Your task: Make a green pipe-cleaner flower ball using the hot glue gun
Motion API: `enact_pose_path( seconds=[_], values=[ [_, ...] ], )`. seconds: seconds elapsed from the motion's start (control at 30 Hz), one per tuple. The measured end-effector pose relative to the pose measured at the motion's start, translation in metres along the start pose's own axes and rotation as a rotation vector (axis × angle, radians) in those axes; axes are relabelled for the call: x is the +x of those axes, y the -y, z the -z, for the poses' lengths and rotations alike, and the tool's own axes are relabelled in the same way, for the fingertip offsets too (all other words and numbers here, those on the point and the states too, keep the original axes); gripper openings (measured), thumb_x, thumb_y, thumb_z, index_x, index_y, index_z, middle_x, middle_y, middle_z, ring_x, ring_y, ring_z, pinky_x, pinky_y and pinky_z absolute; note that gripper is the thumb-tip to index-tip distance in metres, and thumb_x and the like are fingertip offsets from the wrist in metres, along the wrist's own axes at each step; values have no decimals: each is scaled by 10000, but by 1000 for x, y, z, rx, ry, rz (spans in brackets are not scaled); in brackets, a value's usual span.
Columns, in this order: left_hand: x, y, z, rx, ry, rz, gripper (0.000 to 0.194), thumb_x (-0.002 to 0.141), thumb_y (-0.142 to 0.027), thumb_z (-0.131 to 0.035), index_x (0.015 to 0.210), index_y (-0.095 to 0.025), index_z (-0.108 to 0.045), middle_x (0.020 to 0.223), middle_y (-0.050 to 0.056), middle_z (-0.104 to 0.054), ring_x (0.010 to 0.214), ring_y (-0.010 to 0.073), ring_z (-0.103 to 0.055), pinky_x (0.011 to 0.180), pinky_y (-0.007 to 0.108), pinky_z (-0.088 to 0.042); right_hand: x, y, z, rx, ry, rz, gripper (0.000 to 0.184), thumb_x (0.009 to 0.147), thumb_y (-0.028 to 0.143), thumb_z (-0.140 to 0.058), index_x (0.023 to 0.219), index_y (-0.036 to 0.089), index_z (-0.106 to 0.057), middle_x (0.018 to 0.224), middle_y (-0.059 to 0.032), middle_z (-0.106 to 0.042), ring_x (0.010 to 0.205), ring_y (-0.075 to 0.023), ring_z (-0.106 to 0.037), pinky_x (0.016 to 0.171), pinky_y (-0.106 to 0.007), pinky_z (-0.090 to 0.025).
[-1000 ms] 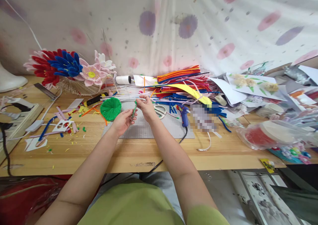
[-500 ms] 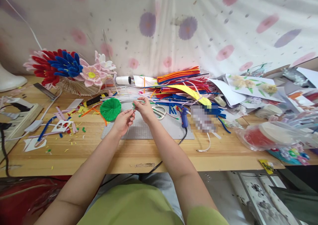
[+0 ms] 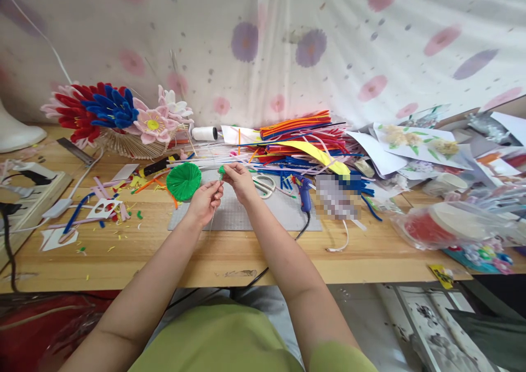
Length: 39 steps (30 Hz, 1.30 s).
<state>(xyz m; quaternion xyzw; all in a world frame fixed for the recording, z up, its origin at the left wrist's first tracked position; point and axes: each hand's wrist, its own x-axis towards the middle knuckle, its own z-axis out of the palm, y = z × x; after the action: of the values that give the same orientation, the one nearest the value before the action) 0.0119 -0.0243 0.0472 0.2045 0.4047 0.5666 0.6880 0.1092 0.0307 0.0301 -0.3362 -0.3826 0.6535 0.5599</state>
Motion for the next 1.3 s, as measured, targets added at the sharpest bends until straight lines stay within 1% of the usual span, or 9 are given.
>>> enact_pose_path(
  seconds=[0.17,0.33,0.53,0.73,0.87,1.0,1.07,1.2,1.3],
  values=[
    [1,2,2,0,12,-13,87,699,-135,-648,702,-91,-573,549,-32,-496,401,-2,-378,327,97,-195,-1,2,2,29,46,-12,284,566,336,-752,647,191,-521,613,53,-567,611,-77,-540,609,-214,-445],
    [1,-1,5,-2,72,27,103,703,-168,-648,706,-94,-576,570,-19,-516,417,14,-418,335,106,-240,0,8,5,58,109,-101,236,570,265,-740,680,185,-548,699,21,-627,651,-93,-563,617,-228,-451],
    [1,-4,4,8,60,2,120,688,-157,-669,700,-85,-573,540,-34,-492,379,-9,-344,310,95,-155,3,13,5,127,172,-205,184,608,184,-708,680,176,-540,644,26,-607,593,-88,-545,571,-218,-439],
    [-1,0,4,-11,46,-9,125,686,-165,-667,704,-92,-567,531,-44,-492,378,-14,-346,316,85,-166,0,12,2,138,166,-204,152,631,159,-695,666,167,-548,651,11,-612,608,-90,-548,578,-216,-432],
    [-1,0,4,-2,36,-26,144,675,-178,-681,694,-98,-563,522,-50,-487,374,-15,-344,322,86,-182,-1,10,1,125,169,-187,153,616,166,-707,668,162,-563,661,5,-626,620,-92,-559,613,-223,-439],
    [-1,-1,3,7,28,-31,142,688,-184,-676,692,-110,-554,522,-55,-496,379,-10,-370,341,91,-242,1,12,-1,103,185,-149,167,613,187,-715,671,169,-560,683,5,-636,644,-102,-572,646,-241,-447],
    [-1,0,4,9,41,-37,149,692,-192,-678,697,-120,-548,536,-55,-511,394,-3,-400,376,100,-312,1,13,-1,92,195,-140,171,615,196,-716,672,171,-557,692,6,-639,642,-102,-569,637,-241,-446],
    [3,2,7,26,81,-40,121,730,-203,-653,736,-130,-556,574,-44,-553,462,26,-497,579,195,-495,2,14,0,64,178,-153,189,616,218,-721,681,173,-550,700,4,-643,635,-101,-567,598,-228,-441],
    [4,0,9,66,82,3,96,754,-200,-631,778,-126,-575,623,-14,-597,537,59,-568,671,255,-521,0,15,-1,37,169,-166,195,631,270,-723,698,182,-563,701,1,-647,649,-110,-578,607,-232,-450]
  ],
)
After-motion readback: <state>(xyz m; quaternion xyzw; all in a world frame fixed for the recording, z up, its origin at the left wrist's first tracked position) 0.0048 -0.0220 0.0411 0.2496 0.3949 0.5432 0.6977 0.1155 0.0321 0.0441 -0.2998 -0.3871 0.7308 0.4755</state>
